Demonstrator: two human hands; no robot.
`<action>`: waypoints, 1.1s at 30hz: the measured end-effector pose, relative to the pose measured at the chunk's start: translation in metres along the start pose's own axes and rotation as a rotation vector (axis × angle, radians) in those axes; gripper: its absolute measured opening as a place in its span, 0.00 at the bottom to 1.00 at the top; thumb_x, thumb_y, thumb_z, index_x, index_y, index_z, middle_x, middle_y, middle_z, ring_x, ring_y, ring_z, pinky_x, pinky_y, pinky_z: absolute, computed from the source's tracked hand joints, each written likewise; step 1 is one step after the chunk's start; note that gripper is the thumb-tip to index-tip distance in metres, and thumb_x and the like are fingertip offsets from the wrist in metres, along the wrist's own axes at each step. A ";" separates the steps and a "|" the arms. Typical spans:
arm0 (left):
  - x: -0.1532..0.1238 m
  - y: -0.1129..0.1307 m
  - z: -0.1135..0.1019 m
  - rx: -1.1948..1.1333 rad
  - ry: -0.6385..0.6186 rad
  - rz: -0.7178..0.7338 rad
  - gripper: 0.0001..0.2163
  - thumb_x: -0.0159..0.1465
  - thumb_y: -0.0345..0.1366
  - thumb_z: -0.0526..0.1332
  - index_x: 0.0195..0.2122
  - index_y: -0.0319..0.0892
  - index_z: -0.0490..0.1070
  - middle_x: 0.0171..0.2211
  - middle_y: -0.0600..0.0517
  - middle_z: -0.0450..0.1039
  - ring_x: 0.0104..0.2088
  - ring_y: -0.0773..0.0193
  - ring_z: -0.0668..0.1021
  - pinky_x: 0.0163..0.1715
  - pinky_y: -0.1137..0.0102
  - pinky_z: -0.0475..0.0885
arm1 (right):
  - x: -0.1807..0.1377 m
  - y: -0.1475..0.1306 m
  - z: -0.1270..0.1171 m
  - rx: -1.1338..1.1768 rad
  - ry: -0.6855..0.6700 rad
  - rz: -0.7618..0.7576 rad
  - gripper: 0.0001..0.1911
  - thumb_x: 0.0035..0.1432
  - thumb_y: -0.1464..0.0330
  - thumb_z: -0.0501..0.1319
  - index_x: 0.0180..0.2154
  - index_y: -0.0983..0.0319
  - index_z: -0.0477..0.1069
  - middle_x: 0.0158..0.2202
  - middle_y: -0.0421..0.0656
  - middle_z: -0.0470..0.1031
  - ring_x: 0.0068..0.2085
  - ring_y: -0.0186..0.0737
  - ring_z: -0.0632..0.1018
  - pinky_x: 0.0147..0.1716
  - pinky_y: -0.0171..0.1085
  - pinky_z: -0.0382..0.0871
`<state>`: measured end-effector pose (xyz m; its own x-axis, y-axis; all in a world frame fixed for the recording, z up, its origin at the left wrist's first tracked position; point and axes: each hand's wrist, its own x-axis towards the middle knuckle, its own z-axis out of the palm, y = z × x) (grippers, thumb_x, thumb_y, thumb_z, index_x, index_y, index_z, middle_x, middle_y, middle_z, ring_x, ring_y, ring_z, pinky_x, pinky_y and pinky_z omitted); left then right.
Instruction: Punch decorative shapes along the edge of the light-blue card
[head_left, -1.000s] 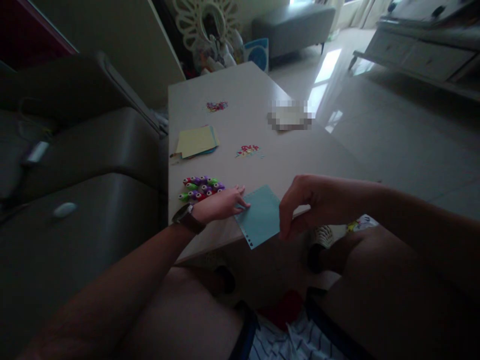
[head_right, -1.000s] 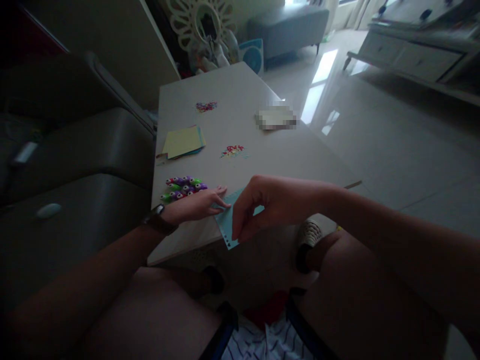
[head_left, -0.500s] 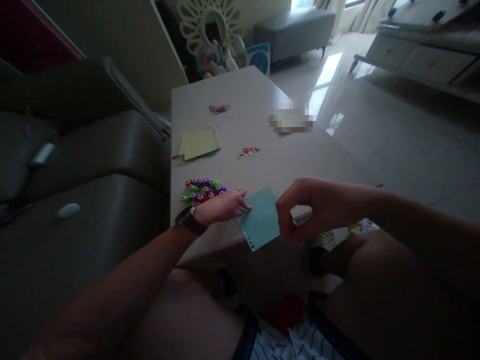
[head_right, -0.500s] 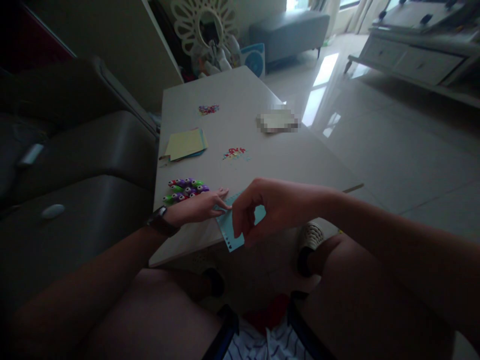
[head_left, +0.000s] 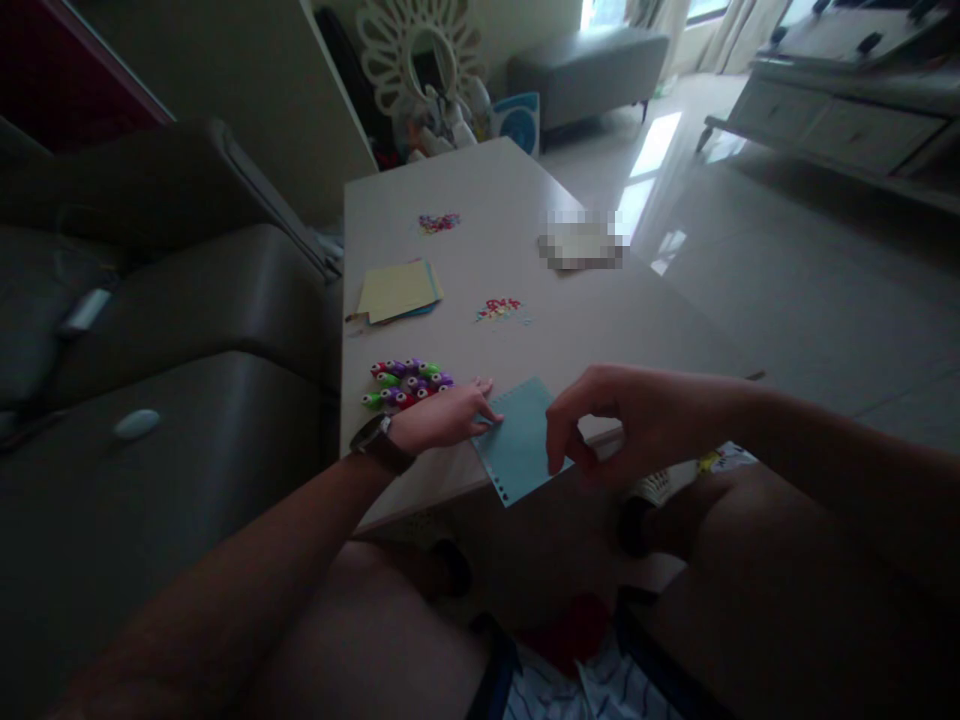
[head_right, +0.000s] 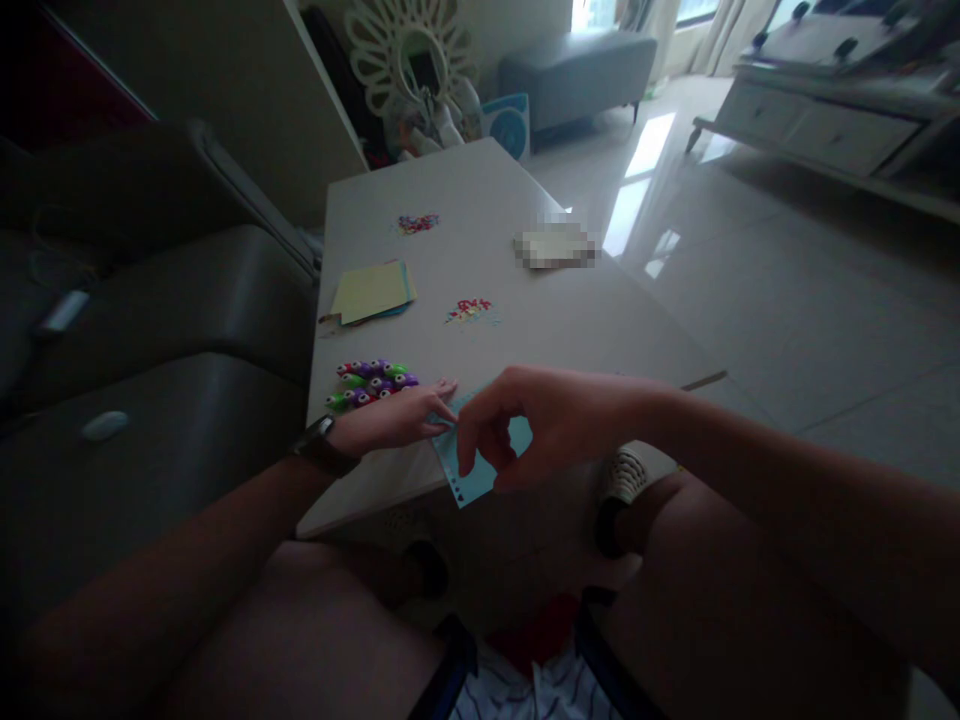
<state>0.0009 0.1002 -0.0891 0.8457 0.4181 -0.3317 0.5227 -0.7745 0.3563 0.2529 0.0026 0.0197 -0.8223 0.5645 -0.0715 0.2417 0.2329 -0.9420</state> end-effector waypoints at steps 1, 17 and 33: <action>0.000 0.000 0.000 -0.002 0.001 0.002 0.12 0.67 0.32 0.63 0.51 0.45 0.80 0.69 0.42 0.58 0.68 0.47 0.62 0.67 0.54 0.57 | 0.000 0.000 0.000 0.001 0.000 0.002 0.11 0.53 0.74 0.68 0.41 0.62 0.78 0.30 0.36 0.75 0.31 0.32 0.74 0.33 0.32 0.69; 0.000 0.000 -0.001 0.014 0.005 0.020 0.14 0.67 0.32 0.64 0.53 0.46 0.78 0.69 0.39 0.57 0.68 0.46 0.62 0.66 0.55 0.59 | -0.001 -0.005 0.003 0.010 -0.031 0.063 0.14 0.51 0.74 0.67 0.42 0.62 0.78 0.29 0.36 0.74 0.29 0.32 0.73 0.31 0.32 0.67; 0.000 0.000 -0.001 -0.025 -0.003 -0.006 0.15 0.67 0.31 0.63 0.54 0.44 0.78 0.69 0.39 0.56 0.69 0.47 0.61 0.67 0.54 0.56 | 0.001 0.004 0.004 0.131 -0.215 0.175 0.08 0.53 0.64 0.72 0.32 0.62 0.81 0.30 0.40 0.81 0.32 0.36 0.79 0.34 0.33 0.70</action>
<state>0.0011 0.1004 -0.0886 0.8423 0.4212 -0.3364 0.5302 -0.7597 0.3764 0.2509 0.0006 0.0146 -0.8675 0.4035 -0.2908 0.3323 0.0350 -0.9425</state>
